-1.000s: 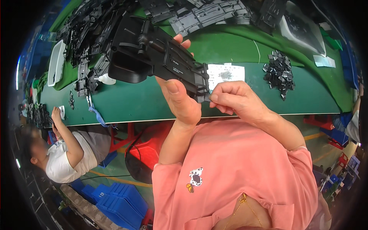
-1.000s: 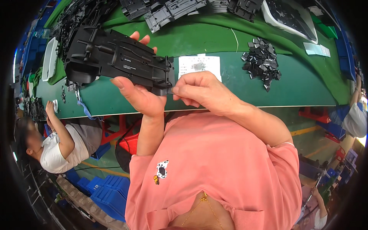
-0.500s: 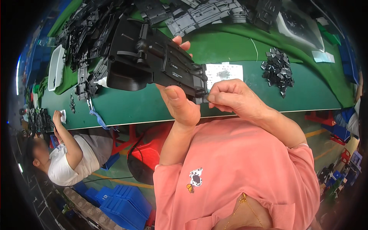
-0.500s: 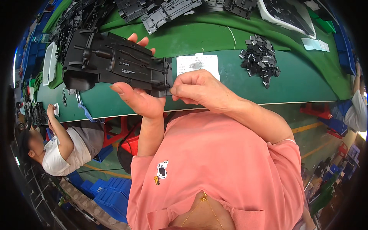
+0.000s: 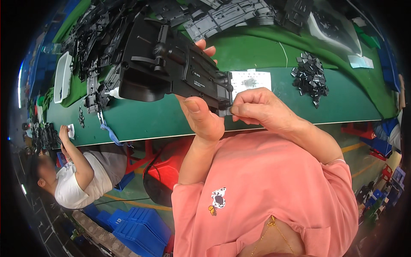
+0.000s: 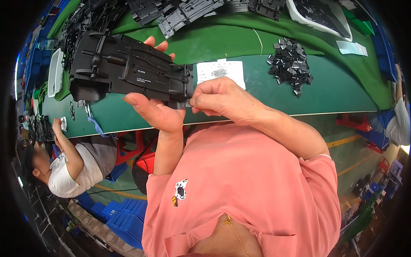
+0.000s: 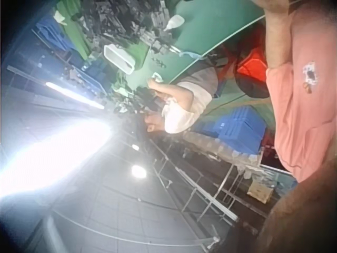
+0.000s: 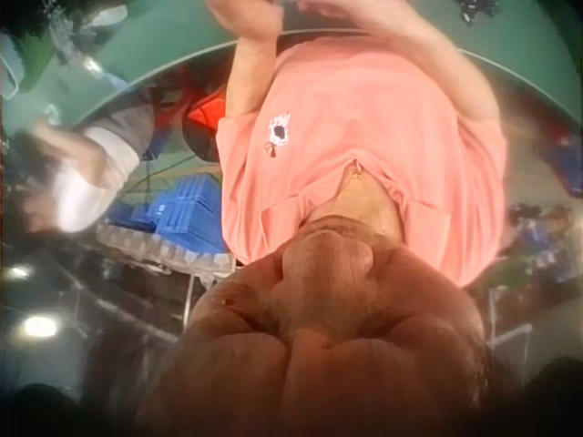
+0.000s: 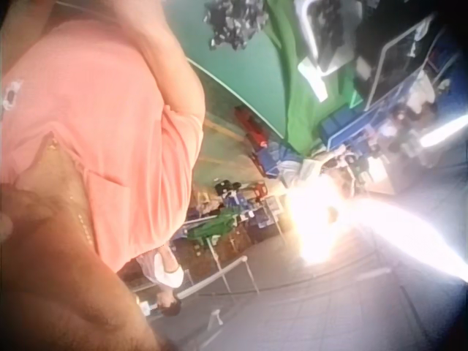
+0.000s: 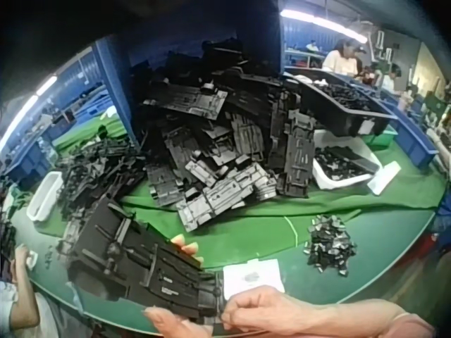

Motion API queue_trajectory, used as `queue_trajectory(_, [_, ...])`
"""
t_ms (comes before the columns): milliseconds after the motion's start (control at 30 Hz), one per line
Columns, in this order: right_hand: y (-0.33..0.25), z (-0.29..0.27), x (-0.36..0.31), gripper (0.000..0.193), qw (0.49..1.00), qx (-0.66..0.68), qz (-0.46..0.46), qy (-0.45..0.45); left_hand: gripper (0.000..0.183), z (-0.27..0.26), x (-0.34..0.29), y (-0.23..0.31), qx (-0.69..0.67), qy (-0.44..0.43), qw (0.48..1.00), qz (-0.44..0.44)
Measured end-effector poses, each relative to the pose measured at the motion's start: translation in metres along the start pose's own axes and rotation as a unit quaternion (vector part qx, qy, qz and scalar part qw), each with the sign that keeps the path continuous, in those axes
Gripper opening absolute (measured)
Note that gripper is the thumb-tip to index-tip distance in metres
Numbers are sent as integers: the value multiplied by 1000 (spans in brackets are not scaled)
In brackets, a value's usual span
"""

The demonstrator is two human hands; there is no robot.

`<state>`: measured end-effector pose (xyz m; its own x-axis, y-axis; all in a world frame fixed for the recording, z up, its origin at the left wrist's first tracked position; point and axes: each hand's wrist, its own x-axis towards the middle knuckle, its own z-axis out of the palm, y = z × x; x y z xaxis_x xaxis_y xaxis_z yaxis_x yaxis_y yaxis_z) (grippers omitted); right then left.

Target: The person assembles plastic car chassis by picking up small plastic components, dabbing them on an adhesive pad, and attaching them onto the chassis by hand.

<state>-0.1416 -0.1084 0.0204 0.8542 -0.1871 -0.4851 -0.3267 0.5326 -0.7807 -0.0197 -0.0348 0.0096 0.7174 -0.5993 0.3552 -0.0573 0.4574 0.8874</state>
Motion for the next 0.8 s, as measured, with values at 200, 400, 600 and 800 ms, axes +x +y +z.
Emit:
queue_trajectory(200, [-4,2,2,19,1000,6,-5,14,86,-1,3,0,5,-1,1000,2])
queue_trajectory(400, [-11,-8,-10,31,995,-97,-22,19,78,-5,6,-1,-116,77,987,-81])
queue_trajectory(600, [-80,14,-46,35,768,138,-552,-294,67,-24,20,-1,-300,91,935,-166])
queue_trajectory(800, [-83,96,-55,35,743,248,-595,-182,62,-28,35,11,-249,172,926,-225])
